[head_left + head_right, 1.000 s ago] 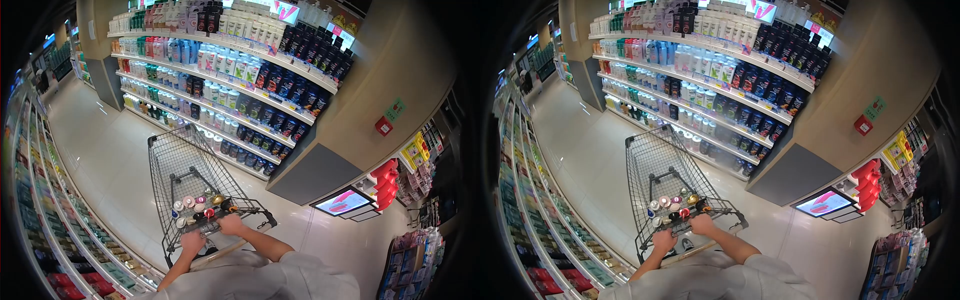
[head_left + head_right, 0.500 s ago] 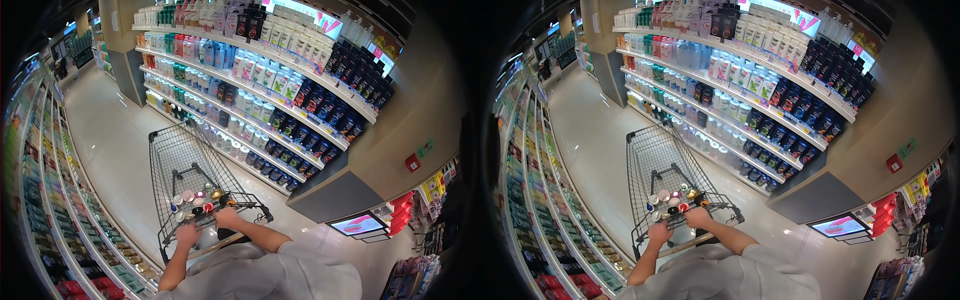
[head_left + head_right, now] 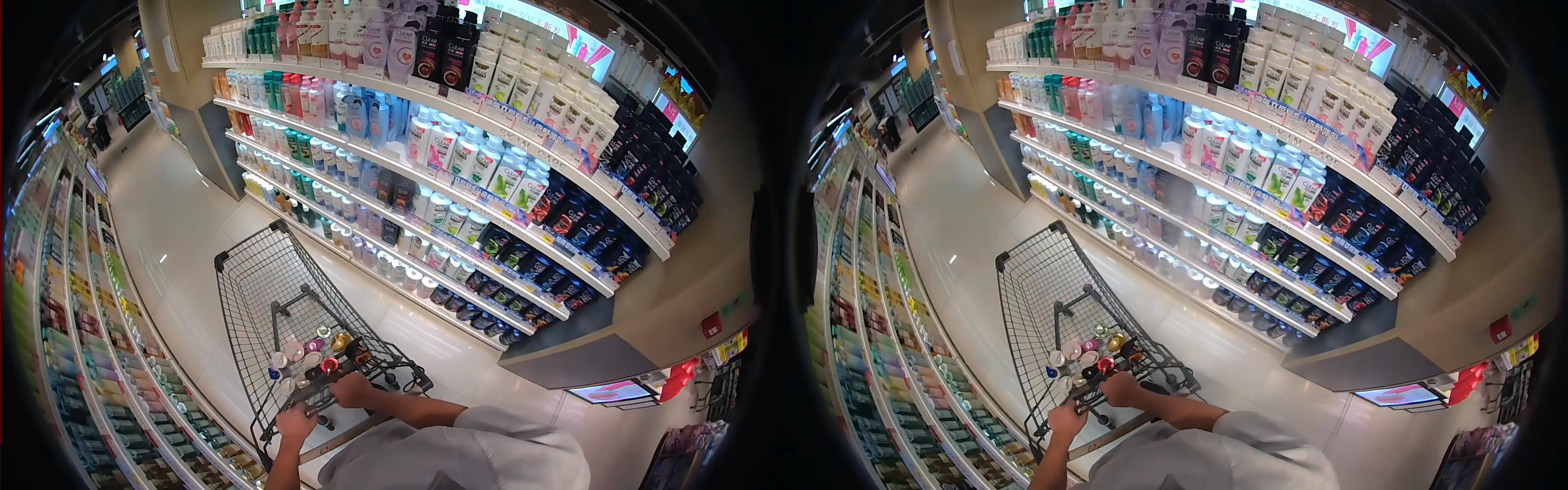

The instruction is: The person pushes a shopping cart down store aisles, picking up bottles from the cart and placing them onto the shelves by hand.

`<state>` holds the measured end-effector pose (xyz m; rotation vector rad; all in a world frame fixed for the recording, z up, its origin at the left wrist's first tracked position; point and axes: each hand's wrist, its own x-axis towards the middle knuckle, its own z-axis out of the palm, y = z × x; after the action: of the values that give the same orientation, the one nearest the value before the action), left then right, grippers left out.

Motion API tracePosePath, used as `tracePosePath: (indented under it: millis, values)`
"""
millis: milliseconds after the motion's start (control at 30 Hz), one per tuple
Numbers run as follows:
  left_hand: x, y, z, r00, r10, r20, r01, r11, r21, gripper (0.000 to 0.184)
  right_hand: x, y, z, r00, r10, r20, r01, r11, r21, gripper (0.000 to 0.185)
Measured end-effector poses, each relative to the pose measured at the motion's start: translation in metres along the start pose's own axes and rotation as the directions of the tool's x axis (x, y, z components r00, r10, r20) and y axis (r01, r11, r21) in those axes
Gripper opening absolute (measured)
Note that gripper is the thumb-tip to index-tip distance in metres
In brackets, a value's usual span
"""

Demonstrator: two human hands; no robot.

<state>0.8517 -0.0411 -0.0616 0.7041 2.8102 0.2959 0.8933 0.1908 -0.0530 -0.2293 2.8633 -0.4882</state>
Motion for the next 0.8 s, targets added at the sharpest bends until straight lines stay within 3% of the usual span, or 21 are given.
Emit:
tracePosePath:
  millis: [67, 267, 600, 800]
  values:
    - [0.026, -0.014, -0.001, 1.000, -0.018, -0.021, 0.017, 0.998, -0.053, 0.031, 0.033, 0.009, 0.004, 0.998, -0.042, -0.050, 0.043, 0.999, 0.007, 0.015]
    - [0.105, -0.032, -0.021, 0.996, -0.081, -0.026, 0.082, 0.997, 0.010, 0.031, 0.123, 0.044, -0.013, 0.988, -0.115, -0.106, 0.118, 0.993, 0.026, 0.014]
    - [0.216, -0.078, -0.043, 0.978, -0.089, -0.191, 0.082, 0.996, -0.043, 0.037, 0.258, 0.071, -0.064, 0.984, -0.166, -0.071, 0.160, 0.984, -0.074, 0.011]
    - [0.282, -0.109, -0.061, 0.970, -0.087, -0.227, 0.078, 0.996, -0.047, 0.033, 0.339, 0.077, -0.102, 0.982, -0.123, 0.142, 0.138, 0.985, -0.104, 0.019]
